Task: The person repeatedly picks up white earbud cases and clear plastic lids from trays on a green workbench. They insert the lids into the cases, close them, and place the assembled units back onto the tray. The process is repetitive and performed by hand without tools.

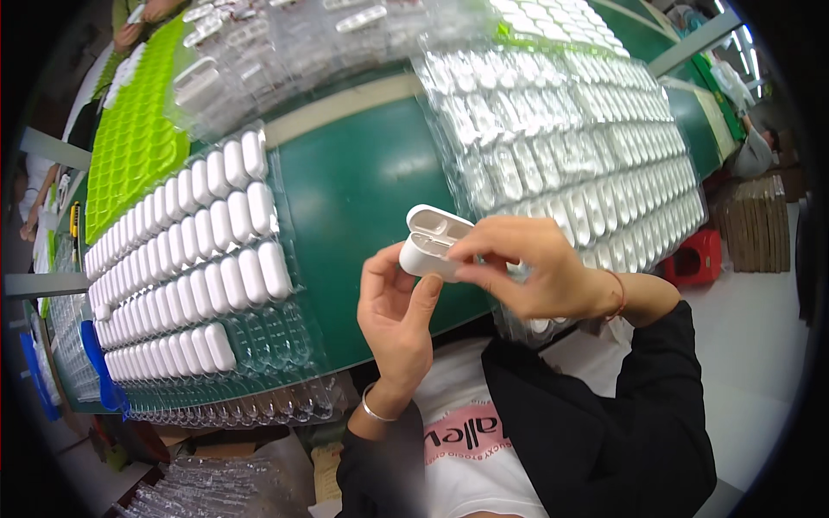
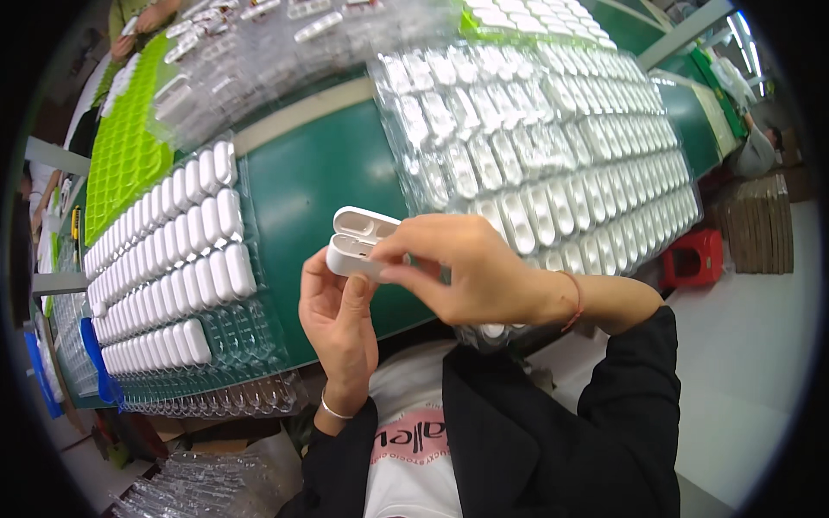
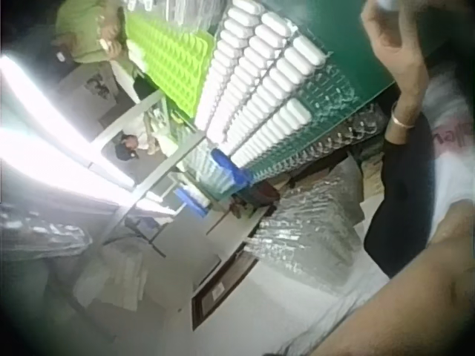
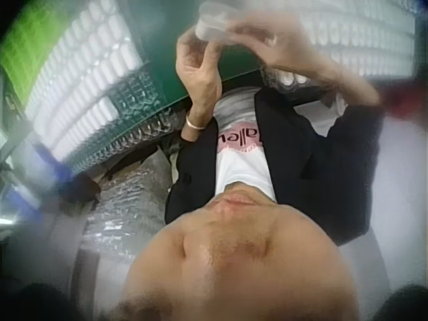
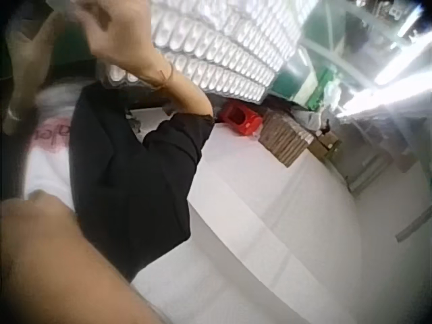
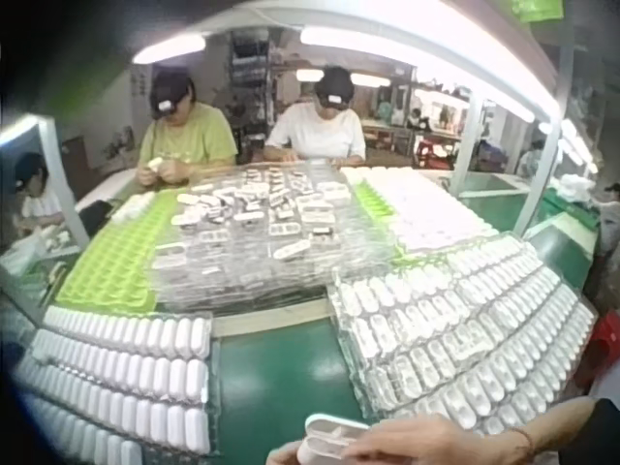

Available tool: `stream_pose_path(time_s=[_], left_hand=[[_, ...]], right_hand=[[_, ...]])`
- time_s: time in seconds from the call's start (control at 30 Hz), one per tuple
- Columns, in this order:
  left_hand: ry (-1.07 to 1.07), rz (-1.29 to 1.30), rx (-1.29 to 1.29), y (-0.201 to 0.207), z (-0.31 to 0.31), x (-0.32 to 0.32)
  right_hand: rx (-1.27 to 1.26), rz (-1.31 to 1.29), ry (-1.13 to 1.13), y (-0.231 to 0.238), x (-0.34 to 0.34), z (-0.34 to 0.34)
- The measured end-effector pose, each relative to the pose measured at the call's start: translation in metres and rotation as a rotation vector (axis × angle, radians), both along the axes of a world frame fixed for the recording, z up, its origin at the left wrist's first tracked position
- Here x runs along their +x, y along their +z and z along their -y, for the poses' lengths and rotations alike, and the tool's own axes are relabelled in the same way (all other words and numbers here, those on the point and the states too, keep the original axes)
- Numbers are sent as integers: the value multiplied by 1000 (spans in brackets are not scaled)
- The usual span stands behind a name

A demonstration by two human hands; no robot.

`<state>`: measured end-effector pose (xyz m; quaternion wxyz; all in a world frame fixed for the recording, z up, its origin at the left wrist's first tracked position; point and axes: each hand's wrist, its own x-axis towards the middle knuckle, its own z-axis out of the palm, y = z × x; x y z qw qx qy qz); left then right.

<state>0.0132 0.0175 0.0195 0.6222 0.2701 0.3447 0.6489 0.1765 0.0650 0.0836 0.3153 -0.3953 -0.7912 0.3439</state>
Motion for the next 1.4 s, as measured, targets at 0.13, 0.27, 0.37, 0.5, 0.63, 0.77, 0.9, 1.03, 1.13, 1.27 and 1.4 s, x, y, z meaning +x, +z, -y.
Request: stream_pose_path(time_s=[0.13, 0.27, 0.37, 0.5, 0.63, 0.77, 0.9, 1.03, 1.13, 1.27, 1.4], left_hand=[[34, -243, 141, -2, 2, -5], [3, -382, 130, -17, 13, -4], [84, -538, 163, -33, 19, 0], [117, -776, 280, -35, 15, -2], [42, -857, 331, -24, 5, 4], [32, -837, 329, -23, 3, 2], [24, -653, 186, -28, 10, -7], [461, -1259, 422, 6, 33, -71], [789, -1795, 63, 22, 33, -126], [727, -2097, -392, 6, 31, -184], [675, -2076, -370, -11, 33, -194]], right_hand=[[75, 52, -114, 8, 22, -74], [245, 87, -310, 16, 59, -187], [589, 155, -464, 5, 85, -284], [693, 217, -459, -10, 82, -367], [736, 381, -418, -14, 88, -406], [726, 458, -376, -20, 92, -424], [753, 377, -357, -29, 99, -413], [641, 308, -212, -19, 80, -339], [497, 371, -112, -5, 70, -241], [638, 409, -31, 6, 47, -146], [434, 341, 8, 14, 41, -89]])
